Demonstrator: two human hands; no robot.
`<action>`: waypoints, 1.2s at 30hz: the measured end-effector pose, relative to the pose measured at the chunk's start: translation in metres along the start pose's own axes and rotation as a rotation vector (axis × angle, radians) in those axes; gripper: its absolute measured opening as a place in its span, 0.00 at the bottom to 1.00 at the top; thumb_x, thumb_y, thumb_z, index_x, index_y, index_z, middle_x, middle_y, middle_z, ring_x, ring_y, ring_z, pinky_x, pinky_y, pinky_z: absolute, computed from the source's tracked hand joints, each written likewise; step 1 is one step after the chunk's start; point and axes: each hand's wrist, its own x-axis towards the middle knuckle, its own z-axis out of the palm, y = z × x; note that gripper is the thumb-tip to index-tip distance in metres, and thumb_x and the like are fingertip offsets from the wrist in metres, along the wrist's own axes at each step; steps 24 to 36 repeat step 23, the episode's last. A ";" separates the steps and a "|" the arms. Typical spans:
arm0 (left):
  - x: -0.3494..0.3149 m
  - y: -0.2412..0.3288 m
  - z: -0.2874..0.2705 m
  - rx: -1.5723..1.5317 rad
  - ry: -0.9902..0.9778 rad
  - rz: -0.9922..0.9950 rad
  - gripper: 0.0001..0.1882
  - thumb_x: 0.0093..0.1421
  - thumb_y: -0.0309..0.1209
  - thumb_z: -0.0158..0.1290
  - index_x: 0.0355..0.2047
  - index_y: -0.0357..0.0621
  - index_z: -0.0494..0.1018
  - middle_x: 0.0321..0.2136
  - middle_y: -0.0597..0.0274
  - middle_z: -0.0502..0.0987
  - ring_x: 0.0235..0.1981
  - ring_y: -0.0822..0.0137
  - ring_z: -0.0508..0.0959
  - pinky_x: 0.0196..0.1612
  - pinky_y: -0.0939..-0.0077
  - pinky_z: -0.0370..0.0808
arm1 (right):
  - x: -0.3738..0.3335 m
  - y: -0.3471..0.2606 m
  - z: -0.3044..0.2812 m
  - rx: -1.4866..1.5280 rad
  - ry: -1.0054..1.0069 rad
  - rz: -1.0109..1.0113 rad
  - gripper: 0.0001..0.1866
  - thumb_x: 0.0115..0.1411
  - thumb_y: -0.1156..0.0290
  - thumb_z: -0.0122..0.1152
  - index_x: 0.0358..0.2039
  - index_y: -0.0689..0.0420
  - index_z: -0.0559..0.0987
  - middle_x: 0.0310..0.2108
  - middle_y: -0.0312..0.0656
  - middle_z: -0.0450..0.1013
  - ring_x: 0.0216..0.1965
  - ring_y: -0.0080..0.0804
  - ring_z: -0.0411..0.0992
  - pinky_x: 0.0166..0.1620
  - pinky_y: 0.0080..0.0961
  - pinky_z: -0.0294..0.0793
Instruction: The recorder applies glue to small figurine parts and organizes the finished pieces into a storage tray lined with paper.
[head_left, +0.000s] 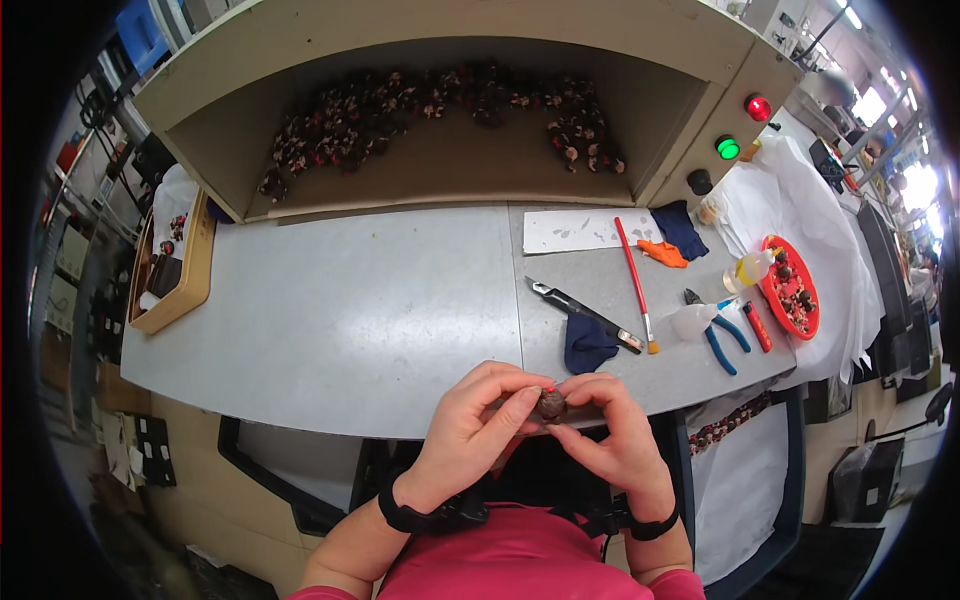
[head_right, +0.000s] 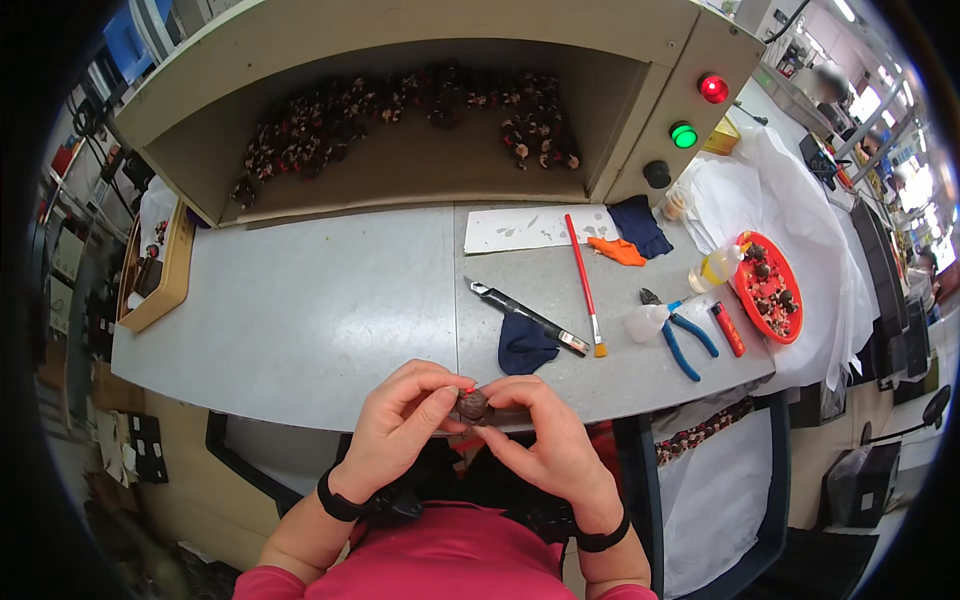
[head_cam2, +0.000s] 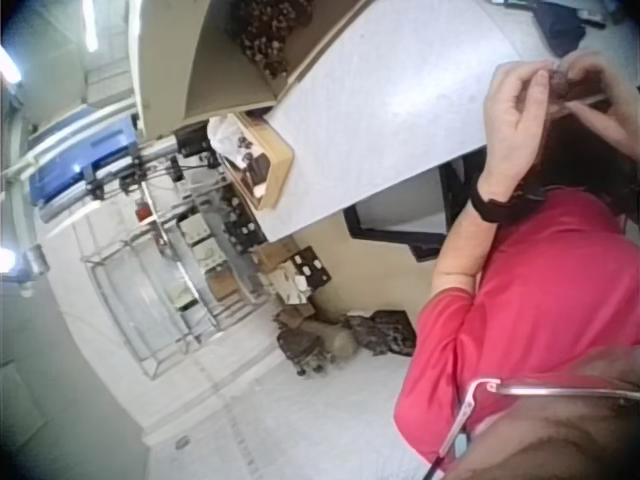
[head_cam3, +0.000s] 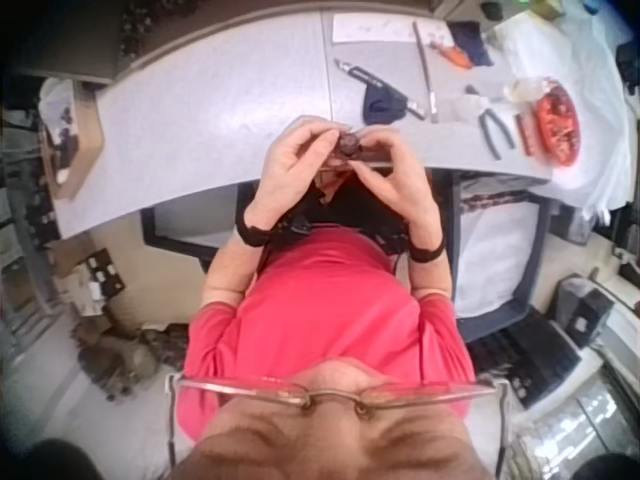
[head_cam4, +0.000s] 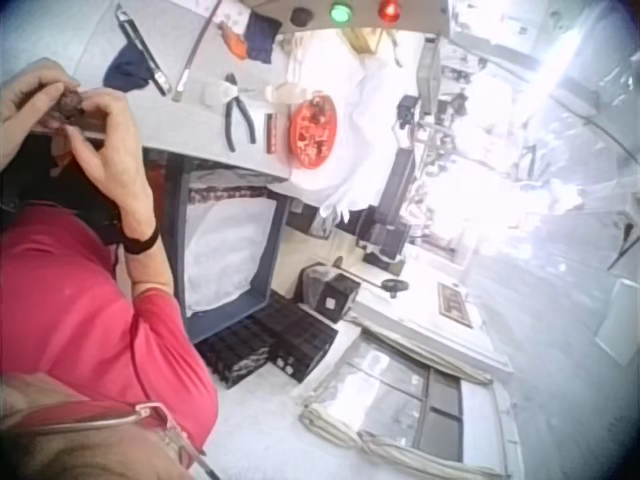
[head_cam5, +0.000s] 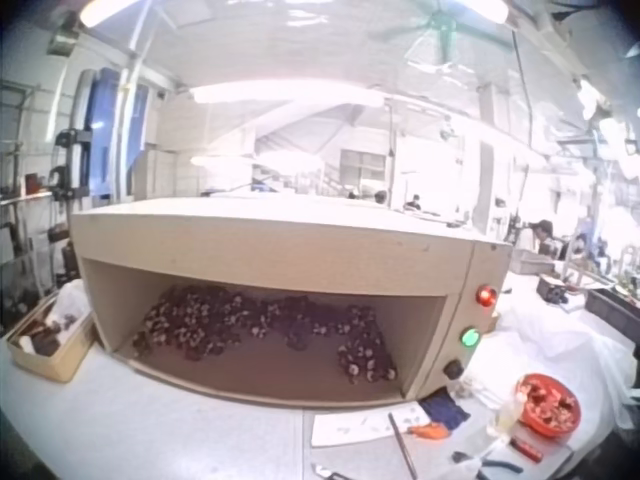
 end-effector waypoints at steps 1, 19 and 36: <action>-0.001 0.000 0.000 -0.012 0.003 -0.008 0.10 0.67 0.27 0.48 0.44 0.36 0.75 0.41 0.61 0.70 0.36 0.74 0.78 0.32 0.87 0.76 | -0.001 0.001 0.000 0.032 -0.005 0.020 0.19 0.51 0.79 0.68 0.41 0.59 0.69 0.42 0.45 0.73 0.43 0.37 0.74 0.45 0.27 0.74; 0.004 0.004 0.012 0.072 0.018 0.120 0.09 0.63 0.25 0.53 0.43 0.35 0.74 0.43 0.59 0.71 0.42 0.69 0.77 0.41 0.80 0.80 | -0.005 0.001 -0.012 0.215 -0.021 0.146 0.18 0.57 0.81 0.60 0.48 0.61 0.68 0.48 0.45 0.71 0.49 0.33 0.72 0.53 0.29 0.72; -0.005 -0.014 0.004 0.146 0.005 0.112 0.15 0.60 0.27 0.57 0.48 0.47 0.73 0.52 0.53 0.67 0.49 0.66 0.75 0.45 0.76 0.79 | -0.005 0.000 -0.002 0.104 -0.109 0.099 0.19 0.58 0.77 0.62 0.49 0.59 0.68 0.50 0.44 0.69 0.54 0.35 0.69 0.56 0.30 0.69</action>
